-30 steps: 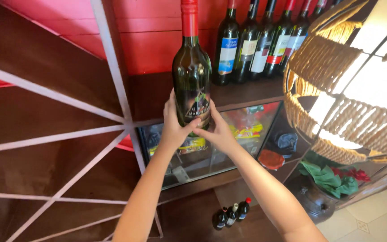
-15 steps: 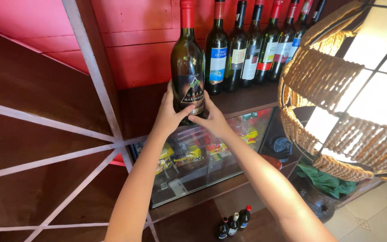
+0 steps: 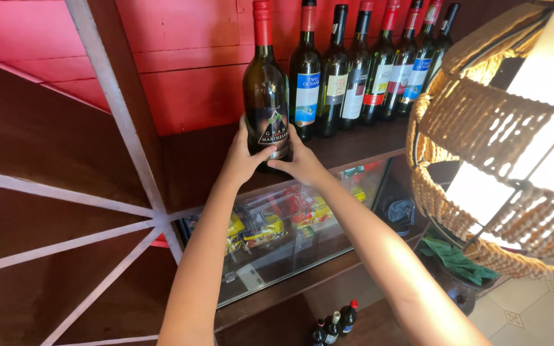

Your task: Organizes wine bottles on a shelf and cleans a wooden counter with a cloth.

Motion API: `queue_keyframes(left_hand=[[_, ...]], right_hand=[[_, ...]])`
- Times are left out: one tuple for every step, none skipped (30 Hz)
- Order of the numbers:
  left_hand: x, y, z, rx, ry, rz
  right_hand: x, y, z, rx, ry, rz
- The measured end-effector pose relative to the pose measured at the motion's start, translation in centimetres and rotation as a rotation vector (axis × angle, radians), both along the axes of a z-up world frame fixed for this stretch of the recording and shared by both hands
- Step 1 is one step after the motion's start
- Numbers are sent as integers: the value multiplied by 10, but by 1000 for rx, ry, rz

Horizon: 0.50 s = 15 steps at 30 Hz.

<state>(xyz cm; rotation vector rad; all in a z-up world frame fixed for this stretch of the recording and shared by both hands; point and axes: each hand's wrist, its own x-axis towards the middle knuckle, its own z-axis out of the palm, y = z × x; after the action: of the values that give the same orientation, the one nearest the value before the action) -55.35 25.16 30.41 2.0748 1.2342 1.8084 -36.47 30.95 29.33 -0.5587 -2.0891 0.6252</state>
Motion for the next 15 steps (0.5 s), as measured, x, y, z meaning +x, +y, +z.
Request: queue_keyframes(left_hand=[[-1,5,0,0,-2,-1],[-3,11,-1,7,5,-1],[-4,16,-1,12,12,-2],[-5,21,-1,11,11,-3],[-6,25,-1,8,14,-2],[-7,29,-1,6,17,0],[-8,34,-2,1,17,-1],[-9,39,-2,-22,17,18],[-9,44,-2,-43,17,36],[-10,48,-2,-46,16,35],[-10,52,-2,-73,8,53],[-10,56,-1,-101,0,72],[-10,60,-1,-102,-2,71],[-10,63,-2,-118,-8,84],[-10,67,-2,-134,-13,98]], right_hand=[[-1,3,1,0,-2,-1],[-2,6,2,-9,-14,-10],[-3,9,3,-20,-25,-19],[-5,15,2,-21,-26,-20],[-6,22,-1,-8,-23,-32],[-8,28,-3,4,-19,-44],[-9,25,0,0,-19,-45],[-10,23,3,-2,-30,-90],[-11,21,7,-3,-40,-134],[-13,22,6,-6,-41,-136],[-15,23,5,7,-35,-189],[-17,24,4,20,-29,-241],[-20,31,-3,20,-31,-242],[-23,38,-9,65,-25,-316],[-25,46,-16,111,-17,-389]])
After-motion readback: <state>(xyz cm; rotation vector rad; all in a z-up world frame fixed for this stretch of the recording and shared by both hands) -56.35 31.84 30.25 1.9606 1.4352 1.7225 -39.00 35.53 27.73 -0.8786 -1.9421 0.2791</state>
